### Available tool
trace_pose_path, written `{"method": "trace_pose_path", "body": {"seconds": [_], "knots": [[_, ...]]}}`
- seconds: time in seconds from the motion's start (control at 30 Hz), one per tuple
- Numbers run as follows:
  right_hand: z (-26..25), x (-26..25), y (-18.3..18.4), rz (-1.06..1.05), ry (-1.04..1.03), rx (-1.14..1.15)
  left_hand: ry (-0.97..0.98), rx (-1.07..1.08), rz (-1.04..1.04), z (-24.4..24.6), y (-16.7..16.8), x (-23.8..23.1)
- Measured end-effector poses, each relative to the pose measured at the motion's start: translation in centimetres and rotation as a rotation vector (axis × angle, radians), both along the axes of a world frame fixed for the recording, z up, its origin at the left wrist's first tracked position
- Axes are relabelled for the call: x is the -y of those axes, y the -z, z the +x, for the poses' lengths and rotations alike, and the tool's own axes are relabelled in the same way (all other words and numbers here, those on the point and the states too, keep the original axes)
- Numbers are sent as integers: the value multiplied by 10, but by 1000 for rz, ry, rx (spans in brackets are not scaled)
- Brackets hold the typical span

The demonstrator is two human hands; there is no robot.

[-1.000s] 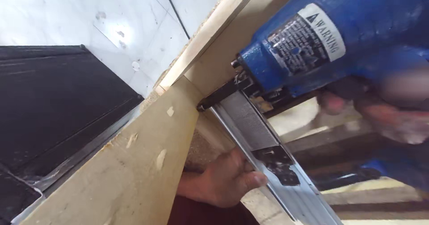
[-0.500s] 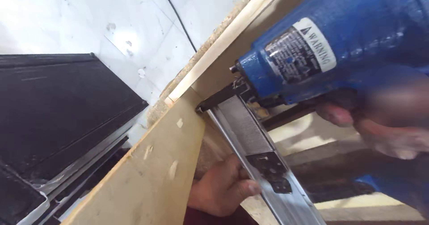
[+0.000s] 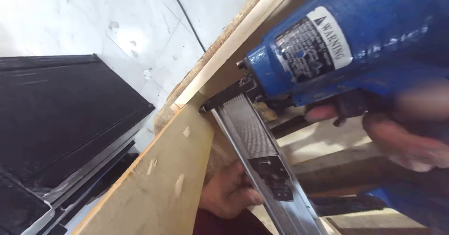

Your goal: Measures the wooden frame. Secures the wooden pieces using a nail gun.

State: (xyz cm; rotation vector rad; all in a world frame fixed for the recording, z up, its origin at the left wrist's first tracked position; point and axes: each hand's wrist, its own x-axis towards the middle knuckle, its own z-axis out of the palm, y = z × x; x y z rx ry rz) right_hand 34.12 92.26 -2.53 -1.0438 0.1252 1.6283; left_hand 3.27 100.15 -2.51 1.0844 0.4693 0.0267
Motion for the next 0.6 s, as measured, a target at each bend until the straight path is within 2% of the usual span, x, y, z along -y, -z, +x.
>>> {"method": "trace_pose_path", "body": {"seconds": [0.07,0.13,0.23,0.33,0.43,0.5,0.53,0.6], "knots": [[-3,-2,2,10,41,-77,-77,-88,-1,-3,-12,-2],[-5,-4,4,28,-11,-147,-105,-144,14,-7,-22,-7],[-8,-5,7,36,-97,-178,-39,-149,50,-16,-22,-13],[-8,-11,-1,52,-43,-140,-3,-117,52,-16,-16,-16],[-22,-5,-5,51,158,62,14,-104,-12,-8,-19,-17],[-30,7,9,158,183,381,43,-82,-37,-2,-22,-17],[-28,11,11,188,167,431,64,-74,-50,0,-21,-17],[-19,2,-1,62,140,176,100,-98,-52,0,-20,-17]]}}
